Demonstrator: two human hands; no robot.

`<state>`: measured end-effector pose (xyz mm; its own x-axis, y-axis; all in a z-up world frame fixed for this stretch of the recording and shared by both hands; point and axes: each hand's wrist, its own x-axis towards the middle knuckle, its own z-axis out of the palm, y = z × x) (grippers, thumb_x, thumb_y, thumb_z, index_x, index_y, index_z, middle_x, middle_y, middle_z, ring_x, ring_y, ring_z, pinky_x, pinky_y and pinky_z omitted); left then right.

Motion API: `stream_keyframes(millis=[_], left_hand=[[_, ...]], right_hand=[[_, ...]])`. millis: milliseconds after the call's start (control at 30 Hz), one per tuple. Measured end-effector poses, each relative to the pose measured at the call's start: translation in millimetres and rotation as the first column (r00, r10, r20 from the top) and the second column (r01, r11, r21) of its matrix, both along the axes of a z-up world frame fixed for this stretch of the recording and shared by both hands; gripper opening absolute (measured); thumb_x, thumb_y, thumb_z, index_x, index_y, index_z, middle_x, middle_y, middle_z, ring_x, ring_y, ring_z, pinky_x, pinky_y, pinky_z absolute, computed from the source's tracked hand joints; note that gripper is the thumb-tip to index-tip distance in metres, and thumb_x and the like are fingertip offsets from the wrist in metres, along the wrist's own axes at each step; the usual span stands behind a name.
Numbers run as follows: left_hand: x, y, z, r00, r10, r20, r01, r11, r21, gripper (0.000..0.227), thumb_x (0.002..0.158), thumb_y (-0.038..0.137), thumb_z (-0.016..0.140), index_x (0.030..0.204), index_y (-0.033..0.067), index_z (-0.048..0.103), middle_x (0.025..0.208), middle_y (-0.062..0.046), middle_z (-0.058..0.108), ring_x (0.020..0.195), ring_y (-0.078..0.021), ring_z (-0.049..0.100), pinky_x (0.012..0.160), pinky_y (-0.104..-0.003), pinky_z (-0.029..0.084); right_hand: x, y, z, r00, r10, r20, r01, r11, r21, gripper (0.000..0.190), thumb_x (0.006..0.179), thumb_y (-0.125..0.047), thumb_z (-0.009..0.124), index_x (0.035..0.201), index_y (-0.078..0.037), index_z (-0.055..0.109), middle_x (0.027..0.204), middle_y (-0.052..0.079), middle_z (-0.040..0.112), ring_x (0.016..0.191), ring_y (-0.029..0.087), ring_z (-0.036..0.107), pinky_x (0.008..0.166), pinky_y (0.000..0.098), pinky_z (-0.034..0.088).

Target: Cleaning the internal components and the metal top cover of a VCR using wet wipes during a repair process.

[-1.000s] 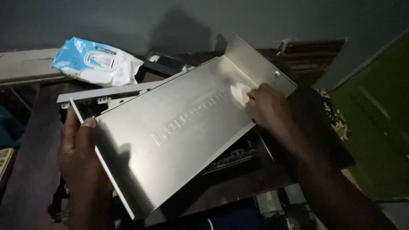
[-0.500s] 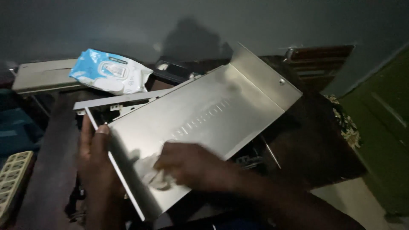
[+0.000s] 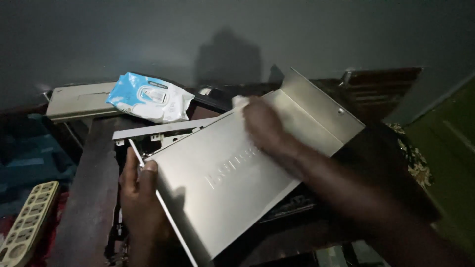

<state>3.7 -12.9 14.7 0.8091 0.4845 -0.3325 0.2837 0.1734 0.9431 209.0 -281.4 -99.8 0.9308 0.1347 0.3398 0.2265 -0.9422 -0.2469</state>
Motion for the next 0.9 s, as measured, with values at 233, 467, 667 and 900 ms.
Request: stream_keyframes(millis=[233,467,667,900], left_hand=[[13.1,12.8,-34.3,0.994,-0.03,0.106,0.009,0.981,0.193,0.068,0.094,0.036,0.056,0.161,0.0231,0.05,0.167,-0.001,0.046,0.146,-0.0207,0.053,0.111,-0.037,0.044],[16.6,25.4,-44.5,0.981,-0.099,0.17,0.028,0.924,0.38,0.067,0.096,0.034,0.06,0.161,0.0241,0.049,0.152,-0.007,0.057,0.129,-0.0259,0.056,0.1,-0.042,0.046],[20.4,32.5,-52.4,0.861,-0.312,0.402,-0.042,0.743,0.667,0.051,0.102,0.013,0.066,0.152,0.0026,0.06,0.153,-0.021,0.054,0.142,-0.0346,0.053,0.112,-0.046,0.044],[-15.1,29.9,-37.1,0.837,-0.353,0.418,-0.118,0.63,0.768,0.041,0.108,0.011,0.065,0.148,0.0031,0.066,0.147,-0.019,0.061,0.141,-0.0342,0.052,0.113,-0.046,0.041]], right_hand=[[-158.3,123.8,67.8,0.795,0.564,-0.224,-0.555,0.825,0.107,0.02,0.108,-0.015,0.042,0.103,-0.005,0.058,0.097,0.02,0.06,0.079,0.044,0.059,0.069,0.0596,0.043],[-137.9,-4.0,33.8,0.972,0.14,-0.187,-0.169,0.974,-0.151,0.039,0.1,-0.018,0.05,0.131,-0.01,0.073,0.119,0.016,0.066,0.109,0.037,0.063,0.089,0.0529,0.049],[-143.4,-13.1,28.2,0.997,0.064,-0.037,-0.069,0.989,-0.13,0.03,0.09,-0.009,0.063,0.115,-0.012,0.079,0.1,0.011,0.063,0.09,0.035,0.061,0.067,0.0512,0.052],[-188.8,-27.4,92.7,0.944,-0.045,-0.326,0.257,0.719,0.645,0.033,0.093,-0.025,0.069,0.121,-0.017,0.084,0.122,-0.007,0.08,0.103,0.01,0.074,0.08,0.0268,0.055]])
